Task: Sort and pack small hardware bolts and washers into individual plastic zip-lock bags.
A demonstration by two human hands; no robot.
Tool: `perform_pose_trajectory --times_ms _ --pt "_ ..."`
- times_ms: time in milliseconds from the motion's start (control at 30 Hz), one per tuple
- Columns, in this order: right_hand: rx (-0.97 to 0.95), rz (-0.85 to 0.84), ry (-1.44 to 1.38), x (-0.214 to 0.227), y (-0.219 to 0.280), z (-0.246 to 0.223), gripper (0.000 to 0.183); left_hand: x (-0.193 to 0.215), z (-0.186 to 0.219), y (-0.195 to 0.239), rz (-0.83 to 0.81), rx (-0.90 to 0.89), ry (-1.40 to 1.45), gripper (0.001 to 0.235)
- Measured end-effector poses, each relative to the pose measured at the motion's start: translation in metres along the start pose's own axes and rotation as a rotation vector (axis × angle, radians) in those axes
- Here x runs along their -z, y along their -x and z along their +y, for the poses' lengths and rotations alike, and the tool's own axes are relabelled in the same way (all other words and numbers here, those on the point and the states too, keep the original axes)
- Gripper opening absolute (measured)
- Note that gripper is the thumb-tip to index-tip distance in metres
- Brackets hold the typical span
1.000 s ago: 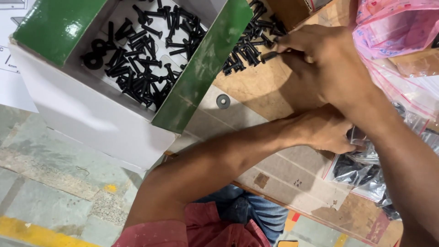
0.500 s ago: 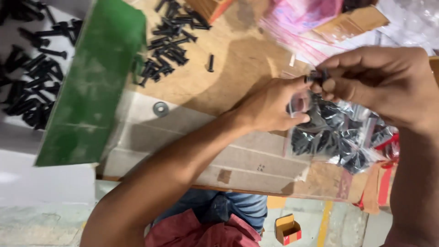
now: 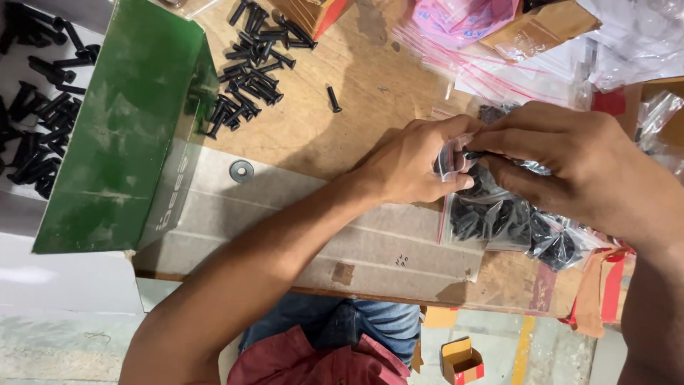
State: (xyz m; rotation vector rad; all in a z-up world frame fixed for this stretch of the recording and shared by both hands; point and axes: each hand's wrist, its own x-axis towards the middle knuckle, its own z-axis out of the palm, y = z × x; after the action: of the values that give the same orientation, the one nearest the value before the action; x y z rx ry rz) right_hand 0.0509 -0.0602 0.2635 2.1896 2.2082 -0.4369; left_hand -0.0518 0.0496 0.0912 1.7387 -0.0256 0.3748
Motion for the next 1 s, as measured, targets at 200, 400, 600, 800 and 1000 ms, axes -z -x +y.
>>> perform_pose_trajectory --times_ms 200,400,600,800,1000 --pt "0.084 0.045 0.108 0.008 -0.005 -0.013 0.048 -0.006 -0.012 -0.002 0.054 -0.132 -0.031 0.06" --pt "-0.075 0.175 0.093 0.012 -0.014 -0.023 0.028 -0.008 -0.013 -0.005 -0.001 -0.11 0.014 0.057" --pt "0.089 0.147 0.049 -0.013 -0.068 -0.029 0.024 -0.042 -0.054 -0.005 0.096 -0.223 -0.094 0.053" --pt "-0.03 -0.028 -0.06 -0.072 -0.142 -0.018 0.023 -0.056 -0.061 -0.002 0.109 -0.184 -0.204 0.063" --pt "0.001 0.02 -0.125 -0.071 -0.152 -0.032 0.018 -0.068 -0.064 -0.014 0.113 -0.184 -0.155 0.062"
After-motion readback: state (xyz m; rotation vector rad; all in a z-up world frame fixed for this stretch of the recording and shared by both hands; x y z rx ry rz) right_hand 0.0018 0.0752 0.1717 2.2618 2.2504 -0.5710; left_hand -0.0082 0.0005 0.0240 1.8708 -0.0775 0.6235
